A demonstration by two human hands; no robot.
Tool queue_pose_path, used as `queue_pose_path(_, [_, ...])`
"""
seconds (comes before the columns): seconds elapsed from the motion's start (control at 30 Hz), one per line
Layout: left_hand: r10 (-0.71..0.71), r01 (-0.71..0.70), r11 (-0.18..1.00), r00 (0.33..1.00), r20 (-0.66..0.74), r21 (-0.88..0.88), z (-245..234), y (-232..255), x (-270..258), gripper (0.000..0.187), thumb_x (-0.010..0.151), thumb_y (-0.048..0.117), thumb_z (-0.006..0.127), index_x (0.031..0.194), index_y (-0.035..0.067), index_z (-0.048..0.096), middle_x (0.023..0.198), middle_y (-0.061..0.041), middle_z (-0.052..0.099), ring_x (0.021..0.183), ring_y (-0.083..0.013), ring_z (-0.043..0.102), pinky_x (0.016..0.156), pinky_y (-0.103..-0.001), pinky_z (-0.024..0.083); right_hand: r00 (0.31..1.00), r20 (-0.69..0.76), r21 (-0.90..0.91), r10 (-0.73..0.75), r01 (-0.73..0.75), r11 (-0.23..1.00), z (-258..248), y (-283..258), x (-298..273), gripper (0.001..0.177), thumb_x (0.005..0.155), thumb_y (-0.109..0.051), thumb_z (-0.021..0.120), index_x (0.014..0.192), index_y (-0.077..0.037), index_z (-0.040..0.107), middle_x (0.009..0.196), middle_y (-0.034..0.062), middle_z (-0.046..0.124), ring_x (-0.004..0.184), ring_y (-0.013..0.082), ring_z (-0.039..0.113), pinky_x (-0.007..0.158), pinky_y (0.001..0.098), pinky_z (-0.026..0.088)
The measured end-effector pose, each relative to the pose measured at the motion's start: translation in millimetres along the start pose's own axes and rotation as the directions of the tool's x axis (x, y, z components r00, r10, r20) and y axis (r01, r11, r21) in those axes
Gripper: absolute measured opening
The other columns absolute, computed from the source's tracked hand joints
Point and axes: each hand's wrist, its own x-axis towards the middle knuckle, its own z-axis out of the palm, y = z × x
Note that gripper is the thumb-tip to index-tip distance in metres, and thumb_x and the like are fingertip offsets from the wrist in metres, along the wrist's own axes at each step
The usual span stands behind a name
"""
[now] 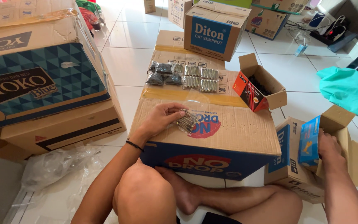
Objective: Sort and transfer small metal screws from a plastic bag into a cardboard box while sitting on the floor.
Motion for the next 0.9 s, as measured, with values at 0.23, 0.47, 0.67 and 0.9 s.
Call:
queue_pose_path(0.23, [0.012,-0.012,1.000,1.000,0.000,0.011,-3,-3,2,0.026,0.096,0.012,0.068,0.120,0.002,0.072,0.110,-0.007,0.076,0.098,-0.0096,0.069,0.086,-0.019,0.054,1.000,-0.017,0.101,0.013,-0.011,0.995,-14,-10,-4,0.061,0.102,-0.044,0.025,0.153,-0.012,0.036,0.156,0.0281,0.042,0.141,0.0472,0.038,0.107,0.0635,0.039])
queue_pose_path(0.47, [0.015,-0.015,1.000,1.000,0.006,0.003,-1,-2,0,0.026,0.096,0.012,0.068,0.120,0.002,0.072,0.112,-0.007,0.076,0.099,-0.0085,0.069,0.088,-0.018,0.053,0.998,-0.042,0.035,0.052,-0.051,0.998,-15,-13,-14,0.053,0.100,-0.044,0.038,0.143,-0.015,0.047,0.137,0.0296,0.059,0.119,0.0529,0.063,0.086,0.0618,0.052])
queue_pose_path(0.67, [0.012,-0.012,1.000,1.000,0.004,0.014,0,5,-3,0.026,0.096,0.012,0.068,0.119,0.003,0.072,0.112,-0.007,0.076,0.101,-0.0104,0.070,0.089,-0.020,0.054,0.988,-0.152,-0.026,0.027,-0.031,0.999,2,2,-1,0.038,0.102,-0.034,0.041,0.132,-0.016,0.056,0.125,0.0225,0.067,0.112,0.0458,0.068,0.078,0.0570,0.054])
queue_pose_path(0.9, [0.034,-0.034,0.999,0.999,0.014,-0.010,-1,-2,-1,0.025,0.096,0.012,0.068,0.119,0.002,0.072,0.110,-0.006,0.076,0.098,-0.0080,0.069,0.088,-0.017,0.053,0.967,-0.256,-0.107,-0.001,-0.028,0.994,10,10,4,0.031,0.111,-0.021,0.035,0.113,-0.012,0.065,0.119,0.0185,0.074,0.107,0.0419,0.072,0.078,0.0538,0.056])
